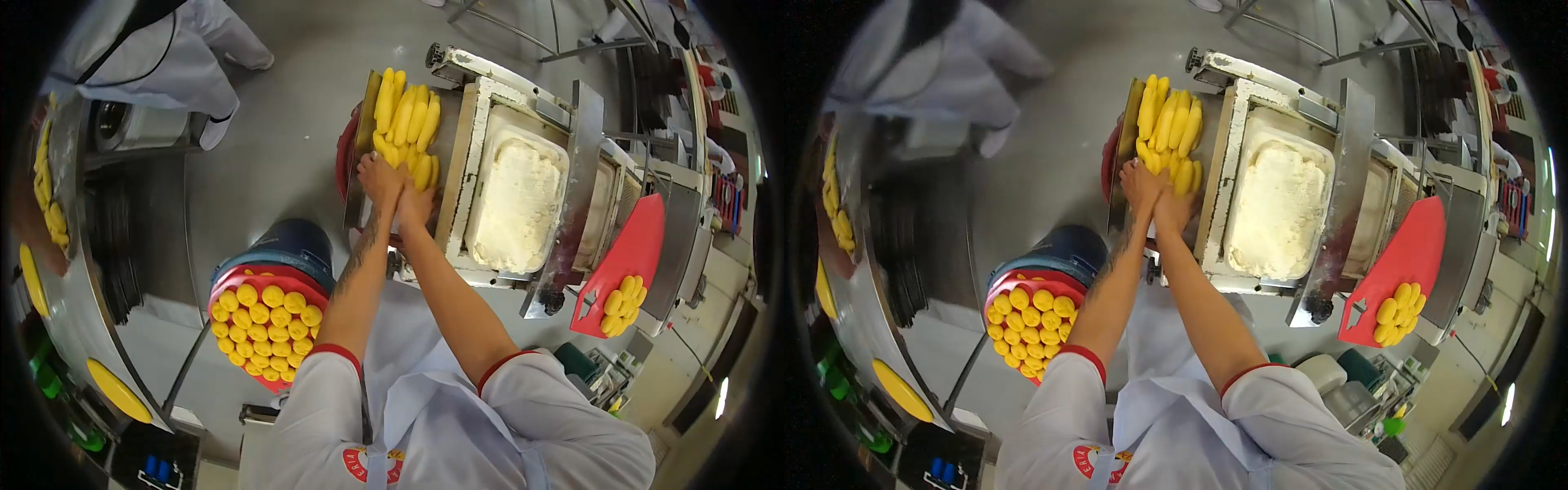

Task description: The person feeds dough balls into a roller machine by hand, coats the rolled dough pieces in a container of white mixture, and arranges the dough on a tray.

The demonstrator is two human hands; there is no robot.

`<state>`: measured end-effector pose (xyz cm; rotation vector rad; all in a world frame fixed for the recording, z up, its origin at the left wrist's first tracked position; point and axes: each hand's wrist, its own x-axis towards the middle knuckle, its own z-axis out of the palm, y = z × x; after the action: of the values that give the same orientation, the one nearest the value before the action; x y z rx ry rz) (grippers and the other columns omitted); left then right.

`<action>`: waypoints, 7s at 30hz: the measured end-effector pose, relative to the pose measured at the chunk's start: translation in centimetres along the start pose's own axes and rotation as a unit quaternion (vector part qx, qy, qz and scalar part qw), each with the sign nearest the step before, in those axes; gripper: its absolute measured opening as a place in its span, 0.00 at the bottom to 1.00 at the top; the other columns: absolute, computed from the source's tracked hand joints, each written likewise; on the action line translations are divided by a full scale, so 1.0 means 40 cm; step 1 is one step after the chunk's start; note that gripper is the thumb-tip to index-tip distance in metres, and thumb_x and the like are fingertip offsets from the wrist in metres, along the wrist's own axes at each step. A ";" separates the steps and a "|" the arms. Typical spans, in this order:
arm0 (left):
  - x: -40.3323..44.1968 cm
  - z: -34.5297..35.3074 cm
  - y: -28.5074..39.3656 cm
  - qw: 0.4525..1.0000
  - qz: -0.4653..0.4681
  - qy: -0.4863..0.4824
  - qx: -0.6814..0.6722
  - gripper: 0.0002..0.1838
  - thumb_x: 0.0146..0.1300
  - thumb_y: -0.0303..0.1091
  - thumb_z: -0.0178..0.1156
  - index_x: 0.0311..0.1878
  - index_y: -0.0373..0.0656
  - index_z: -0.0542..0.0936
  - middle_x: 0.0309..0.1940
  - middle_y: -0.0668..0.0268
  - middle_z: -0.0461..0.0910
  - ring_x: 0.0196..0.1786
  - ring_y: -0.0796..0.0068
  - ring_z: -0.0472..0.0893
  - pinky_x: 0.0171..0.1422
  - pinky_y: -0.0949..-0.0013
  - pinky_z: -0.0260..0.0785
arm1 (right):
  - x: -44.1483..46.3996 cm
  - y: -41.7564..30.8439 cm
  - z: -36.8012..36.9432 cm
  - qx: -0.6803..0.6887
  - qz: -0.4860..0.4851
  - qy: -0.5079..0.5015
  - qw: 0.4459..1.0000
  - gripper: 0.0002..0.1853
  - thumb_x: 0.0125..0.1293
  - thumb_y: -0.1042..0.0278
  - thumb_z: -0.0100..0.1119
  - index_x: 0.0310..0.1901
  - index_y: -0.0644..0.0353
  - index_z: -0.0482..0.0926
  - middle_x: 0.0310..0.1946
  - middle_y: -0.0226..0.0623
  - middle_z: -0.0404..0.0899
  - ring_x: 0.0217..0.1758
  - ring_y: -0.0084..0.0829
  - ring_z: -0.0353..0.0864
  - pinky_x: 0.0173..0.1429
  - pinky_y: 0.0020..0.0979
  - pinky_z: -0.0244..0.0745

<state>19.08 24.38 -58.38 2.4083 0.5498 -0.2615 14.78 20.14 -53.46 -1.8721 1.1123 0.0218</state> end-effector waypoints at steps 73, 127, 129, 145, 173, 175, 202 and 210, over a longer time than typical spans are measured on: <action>-0.493 -0.728 0.412 0.869 0.002 -0.228 -0.440 0.20 0.56 0.34 0.70 0.50 0.34 0.83 0.40 0.58 0.86 0.39 0.70 0.86 0.46 0.68 0.77 | -0.049 -0.433 -0.926 0.021 -0.207 -0.363 0.908 0.24 0.69 0.64 0.62 0.62 0.70 0.75 0.45 0.38 0.83 0.44 0.30 0.84 0.50 0.30 0.80; 0.263 -0.234 0.165 0.788 -0.124 -0.358 -0.485 0.29 0.62 0.35 0.71 0.63 0.36 0.73 0.47 0.61 0.82 0.46 0.67 0.84 0.48 0.65 0.78 | 0.157 -0.250 -0.032 0.392 0.041 -0.142 0.908 0.31 0.56 0.67 0.76 0.57 0.68 0.70 0.51 0.41 0.79 0.51 0.32 0.81 0.58 0.33 0.77; 0.191 -0.351 0.182 0.833 -0.032 -0.351 -0.426 0.30 0.62 0.31 0.70 0.66 0.38 0.71 0.56 0.60 0.80 0.54 0.67 0.83 0.57 0.65 0.77 | 0.074 -0.283 -0.094 0.377 0.009 -0.158 0.913 0.33 0.54 0.68 0.78 0.57 0.66 0.67 0.50 0.41 0.79 0.51 0.31 0.81 0.55 0.32 0.78; -0.378 -0.484 0.652 0.925 0.376 0.011 0.050 0.38 0.56 0.25 0.68 0.72 0.42 0.67 0.63 0.48 0.73 0.50 0.50 0.83 0.55 0.57 0.78 | 0.033 -0.318 -0.956 -0.097 -0.413 0.214 0.880 0.29 0.59 0.69 0.70 0.59 0.68 0.69 0.49 0.57 0.77 0.41 0.51 0.83 0.50 0.46 0.82; -0.432 -0.462 0.787 0.928 0.319 -0.126 0.143 0.23 0.56 0.37 0.66 0.55 0.39 0.81 0.47 0.53 0.85 0.49 0.51 0.85 0.54 0.56 0.78 | 0.098 -0.323 -0.999 -0.165 -0.415 -0.070 0.892 0.25 0.53 0.66 0.68 0.56 0.59 0.82 0.41 0.60 0.82 0.49 0.55 0.83 0.55 0.47 0.79; -0.464 -0.369 0.704 0.908 0.331 -0.107 0.232 0.24 0.55 0.35 0.66 0.56 0.38 0.81 0.45 0.51 0.85 0.49 0.52 0.85 0.54 0.56 0.78 | 0.093 -0.251 -0.940 -0.180 -0.473 -0.009 0.862 0.26 0.53 0.65 0.69 0.56 0.60 0.82 0.43 0.60 0.81 0.51 0.54 0.83 0.56 0.46 0.79; -0.453 -1.106 -0.358 0.437 -0.098 0.174 -0.877 0.22 0.73 0.45 0.52 0.65 0.46 0.72 0.56 0.59 0.80 0.49 0.61 0.83 0.46 0.60 0.82 | -0.520 -0.626 -0.246 0.138 0.007 -0.631 0.763 0.18 0.72 0.67 0.55 0.58 0.69 0.73 0.55 0.44 0.77 0.56 0.37 0.79 0.59 0.37 0.79; -0.021 -1.661 -0.665 0.326 0.045 0.198 -0.923 0.38 0.72 0.59 0.49 0.75 0.44 0.57 0.72 0.52 0.60 0.72 0.47 0.66 0.73 0.43 0.63 | -0.946 -1.018 0.320 0.068 -0.028 -0.737 0.672 0.36 0.75 0.49 0.56 0.73 0.61 0.55 0.71 0.60 0.54 0.59 0.49 0.81 0.68 0.44 0.74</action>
<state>9.55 84.97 -21.51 0.0620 0.3771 0.7356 26.05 61.59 -15.93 -1.0848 -0.1285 1.1678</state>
